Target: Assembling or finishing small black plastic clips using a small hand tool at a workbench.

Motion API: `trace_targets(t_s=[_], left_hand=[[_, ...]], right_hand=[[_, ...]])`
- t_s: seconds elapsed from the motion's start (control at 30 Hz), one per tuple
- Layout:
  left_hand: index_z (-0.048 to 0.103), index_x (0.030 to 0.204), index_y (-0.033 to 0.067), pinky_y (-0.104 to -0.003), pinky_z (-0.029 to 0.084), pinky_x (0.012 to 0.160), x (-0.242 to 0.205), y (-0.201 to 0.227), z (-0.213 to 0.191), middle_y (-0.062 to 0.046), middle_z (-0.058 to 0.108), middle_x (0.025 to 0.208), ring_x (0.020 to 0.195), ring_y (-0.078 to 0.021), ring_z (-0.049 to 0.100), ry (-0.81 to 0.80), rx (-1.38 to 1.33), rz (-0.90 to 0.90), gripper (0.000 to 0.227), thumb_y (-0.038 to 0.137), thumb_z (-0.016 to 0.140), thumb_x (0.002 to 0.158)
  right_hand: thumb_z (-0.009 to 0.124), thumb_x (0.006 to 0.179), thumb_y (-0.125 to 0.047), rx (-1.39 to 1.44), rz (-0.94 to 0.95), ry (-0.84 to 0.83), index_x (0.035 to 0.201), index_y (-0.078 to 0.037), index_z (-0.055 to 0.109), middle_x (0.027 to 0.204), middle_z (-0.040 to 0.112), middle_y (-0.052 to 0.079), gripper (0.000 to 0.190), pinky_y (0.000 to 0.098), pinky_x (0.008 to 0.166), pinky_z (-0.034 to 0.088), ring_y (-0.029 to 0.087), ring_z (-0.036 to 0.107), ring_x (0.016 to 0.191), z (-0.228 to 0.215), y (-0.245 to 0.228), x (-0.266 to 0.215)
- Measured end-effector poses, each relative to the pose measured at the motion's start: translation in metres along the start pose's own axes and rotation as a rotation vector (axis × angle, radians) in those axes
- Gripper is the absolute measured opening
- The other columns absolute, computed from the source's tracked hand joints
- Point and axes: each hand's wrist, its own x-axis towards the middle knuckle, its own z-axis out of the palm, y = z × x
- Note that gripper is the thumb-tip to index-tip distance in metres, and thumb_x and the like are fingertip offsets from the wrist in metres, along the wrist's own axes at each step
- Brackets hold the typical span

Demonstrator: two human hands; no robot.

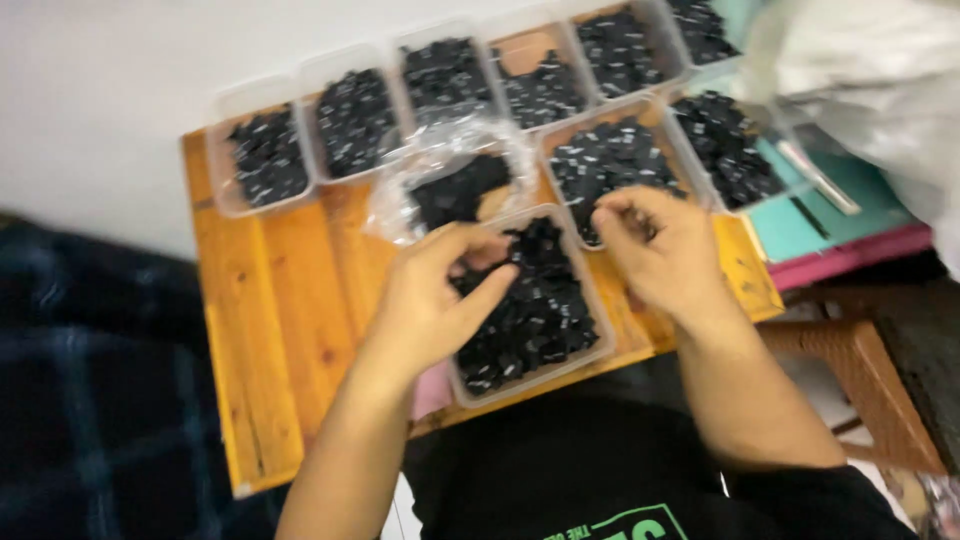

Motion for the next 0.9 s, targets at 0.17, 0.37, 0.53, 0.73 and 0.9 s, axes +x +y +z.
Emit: trace_targets(t_s=[0.17,0.37,0.53,0.73,0.9], left_hand=[[0.079,0.094,0.0106,-0.039,0.060,0.072,-0.005,0.001,-0.005,-0.010,0.078,0.089,0.081,-0.0309,0.076,-0.126,0.054,0.061,0.009,0.012,0.077,0.085],[0.080,0.092,0.0134,-0.039,0.059,0.074,0.000,-0.001,-0.003,-0.007,0.078,0.089,0.083,-0.0310,0.075,-0.124,0.054,0.079,0.008,0.011,0.077,0.085],[0.080,0.090,0.0131,-0.040,0.058,0.073,0.007,0.003,-0.007,-0.007,0.078,0.086,0.081,-0.0326,0.074,-0.105,0.065,0.099,0.007,0.010,0.076,0.085],[0.073,0.095,0.0047,-0.033,0.055,0.085,0.001,-0.003,-0.018,-0.010,0.073,0.095,0.087,-0.0228,0.070,-0.110,0.110,0.187,0.007,0.010,0.069,0.096],[0.072,0.097,0.0096,-0.039,0.049,0.090,-0.006,-0.013,-0.026,-0.005,0.071,0.098,0.093,-0.0266,0.063,-0.157,0.170,0.234,0.012,0.004,0.063,0.091]], right_hand=[[0.073,0.101,-0.006,-0.270,-0.043,0.219,0.107,-0.003,0.078,0.080,0.070,0.016,0.008,0.0352,0.065,0.048,0.026,0.065,0.073,-0.066,0.069,0.016],[0.072,0.104,-0.017,-0.486,0.101,0.331,0.107,-0.012,0.079,0.077,0.070,0.011,0.009,0.0384,0.066,0.050,0.033,0.070,0.076,-0.104,0.114,0.014],[0.073,0.102,-0.024,-0.587,0.127,0.356,0.107,-0.019,0.081,0.071,0.069,0.008,0.011,0.0395,0.067,0.053,0.037,0.070,0.077,-0.108,0.122,0.021],[0.070,0.105,-0.013,-0.554,-0.147,0.240,0.126,0.001,0.078,0.119,0.075,0.025,0.026,0.0402,0.099,0.050,0.033,0.070,0.116,-0.101,0.105,0.022],[0.064,0.121,0.001,-0.282,-0.177,0.146,0.140,0.001,0.076,0.107,0.067,0.007,0.022,0.0286,0.074,0.040,0.013,0.047,0.078,-0.067,0.058,-0.002]])
